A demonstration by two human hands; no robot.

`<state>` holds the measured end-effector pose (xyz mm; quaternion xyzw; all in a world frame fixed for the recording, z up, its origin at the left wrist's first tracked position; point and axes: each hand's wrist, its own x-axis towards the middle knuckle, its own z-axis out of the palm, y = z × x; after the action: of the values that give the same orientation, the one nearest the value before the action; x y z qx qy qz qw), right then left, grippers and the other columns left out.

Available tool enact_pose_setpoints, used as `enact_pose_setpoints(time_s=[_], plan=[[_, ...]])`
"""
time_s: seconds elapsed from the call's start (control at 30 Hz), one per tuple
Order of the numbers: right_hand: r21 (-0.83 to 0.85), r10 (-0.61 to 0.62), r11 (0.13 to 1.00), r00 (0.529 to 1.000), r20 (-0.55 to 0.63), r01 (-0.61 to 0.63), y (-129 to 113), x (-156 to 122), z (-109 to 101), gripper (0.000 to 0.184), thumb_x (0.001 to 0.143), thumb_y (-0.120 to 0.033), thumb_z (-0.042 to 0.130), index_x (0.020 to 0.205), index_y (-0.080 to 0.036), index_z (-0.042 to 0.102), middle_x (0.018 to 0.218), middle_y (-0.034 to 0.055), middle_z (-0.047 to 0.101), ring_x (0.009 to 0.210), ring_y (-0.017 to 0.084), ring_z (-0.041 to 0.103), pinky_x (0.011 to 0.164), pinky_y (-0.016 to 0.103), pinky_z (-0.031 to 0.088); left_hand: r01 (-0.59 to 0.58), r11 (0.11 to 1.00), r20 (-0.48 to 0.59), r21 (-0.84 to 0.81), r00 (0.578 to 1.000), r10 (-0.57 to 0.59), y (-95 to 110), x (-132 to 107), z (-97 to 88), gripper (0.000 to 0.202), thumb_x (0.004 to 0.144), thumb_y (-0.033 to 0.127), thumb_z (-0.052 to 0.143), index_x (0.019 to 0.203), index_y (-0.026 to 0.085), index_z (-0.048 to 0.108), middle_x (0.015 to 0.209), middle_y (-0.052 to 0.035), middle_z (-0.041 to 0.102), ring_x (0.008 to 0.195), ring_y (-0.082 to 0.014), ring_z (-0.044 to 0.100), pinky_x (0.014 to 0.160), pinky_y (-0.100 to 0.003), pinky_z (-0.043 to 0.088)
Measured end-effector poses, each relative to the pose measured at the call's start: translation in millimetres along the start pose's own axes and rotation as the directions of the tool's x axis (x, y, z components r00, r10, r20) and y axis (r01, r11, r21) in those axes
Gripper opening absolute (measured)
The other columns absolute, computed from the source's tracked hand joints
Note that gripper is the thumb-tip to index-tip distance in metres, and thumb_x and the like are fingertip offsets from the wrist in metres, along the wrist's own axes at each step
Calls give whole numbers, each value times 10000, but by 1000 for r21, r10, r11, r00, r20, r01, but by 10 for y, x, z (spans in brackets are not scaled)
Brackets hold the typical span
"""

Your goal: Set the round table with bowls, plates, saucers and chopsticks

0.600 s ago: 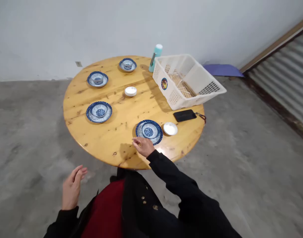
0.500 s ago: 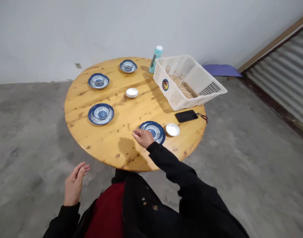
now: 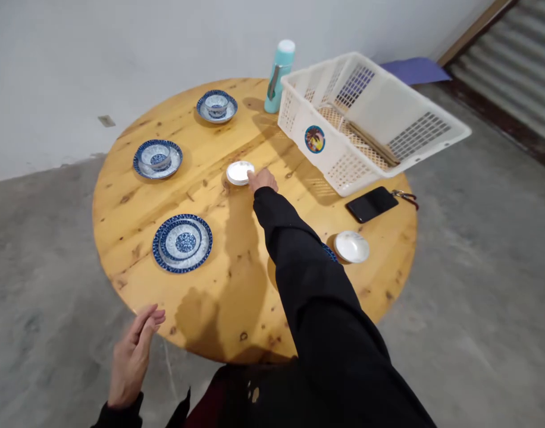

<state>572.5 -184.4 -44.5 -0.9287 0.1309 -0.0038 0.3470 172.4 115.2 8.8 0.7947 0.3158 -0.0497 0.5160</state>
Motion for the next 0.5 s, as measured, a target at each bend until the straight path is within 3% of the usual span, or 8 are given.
enact_pose_setpoints(time_s=[0.07, 0.23, 0.4, 0.5], plan=[[-54, 113, 992, 993, -40, -115, -145, 109, 94, 265, 862, -419, 628, 886, -157, 651, 930, 158, 692, 1013, 313, 672, 900, 474, 535, 12, 1000, -3, 6, 1000, -12, 48, 184, -38, 606, 821, 634, 581, 1219, 183, 653, 1139, -107, 737, 1096, -285, 686, 1007, -438, 515], [-132, 245, 959, 967, -67, -252, -391, 125, 160, 184, 803, -157, 640, 972, -89, 671, 1059, 211, 674, 1083, 341, 649, 931, 519, 505, 8, 1000, 28, 14, 1000, -9, 251, 519, -24, 563, 843, 608, 578, 1204, 184, 658, 1111, -105, 745, 1062, -278, 700, 986, -429, 529], [-152, 199, 965, 975, -97, -213, -289, 142, 148, 243, 845, -109, 522, 1024, -16, 657, 1110, 221, 661, 1160, 274, 618, 998, 460, 454, -114, 993, 144, 6, 983, 112, 477, 775, 50, 476, 904, 531, 549, 1182, 163, 667, 1059, -110, 747, 1014, -248, 711, 960, -389, 537], [-165, 93, 979, 981, -169, -121, -107, 216, 139, 266, 860, -93, 453, 1012, 19, 639, 1102, 236, 652, 1142, 231, 608, 1018, 461, 416, -193, 981, 189, -22, 963, 193, 521, 1018, 63, 427, 926, 481, 546, 1181, 161, 665, 1037, -100, 744, 970, -223, 712, 928, -365, 546]])
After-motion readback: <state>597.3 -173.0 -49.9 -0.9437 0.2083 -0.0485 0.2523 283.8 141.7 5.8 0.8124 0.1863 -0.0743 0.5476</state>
